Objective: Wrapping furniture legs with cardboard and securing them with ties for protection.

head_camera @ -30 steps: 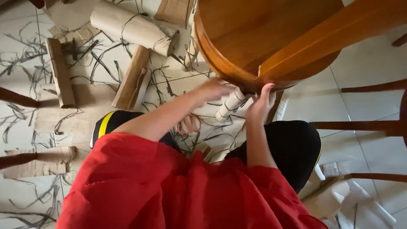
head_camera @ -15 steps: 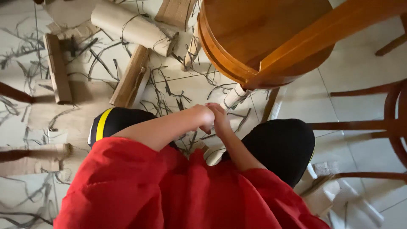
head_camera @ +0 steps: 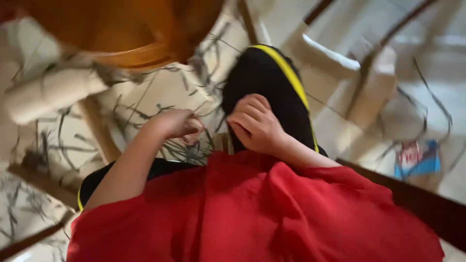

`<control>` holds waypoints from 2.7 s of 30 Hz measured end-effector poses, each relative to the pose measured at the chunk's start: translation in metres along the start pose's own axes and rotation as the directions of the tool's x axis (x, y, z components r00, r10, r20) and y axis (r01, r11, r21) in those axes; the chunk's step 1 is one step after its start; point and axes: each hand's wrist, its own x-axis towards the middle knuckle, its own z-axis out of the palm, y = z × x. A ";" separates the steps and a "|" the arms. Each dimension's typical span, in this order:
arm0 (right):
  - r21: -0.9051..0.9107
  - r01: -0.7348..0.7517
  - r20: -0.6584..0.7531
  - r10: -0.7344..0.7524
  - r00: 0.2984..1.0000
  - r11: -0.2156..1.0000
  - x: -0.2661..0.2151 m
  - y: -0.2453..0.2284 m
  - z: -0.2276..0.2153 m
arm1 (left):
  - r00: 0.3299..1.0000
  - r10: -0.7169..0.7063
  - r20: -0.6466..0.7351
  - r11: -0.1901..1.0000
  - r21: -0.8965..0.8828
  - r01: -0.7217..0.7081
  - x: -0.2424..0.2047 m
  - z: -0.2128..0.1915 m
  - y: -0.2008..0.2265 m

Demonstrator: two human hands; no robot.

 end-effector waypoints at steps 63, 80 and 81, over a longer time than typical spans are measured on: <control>-0.146 -0.979 -0.050 0.988 0.149 0.140 -0.342 0.357 0.182 | 0.870 -0.451 0.200 0.772 -0.402 0.492 -0.039 0.076 -0.046; 0.182 -0.488 -0.117 0.512 0.851 0.853 0.105 0.088 -0.168 | 0.449 0.398 -0.800 0.821 0.092 -0.564 -0.119 -0.167 0.159; 0.182 -0.462 -0.108 0.485 0.868 0.868 0.129 0.070 -0.174 | 0.428 0.384 -0.818 0.826 0.096 -0.556 -0.118 -0.166 0.155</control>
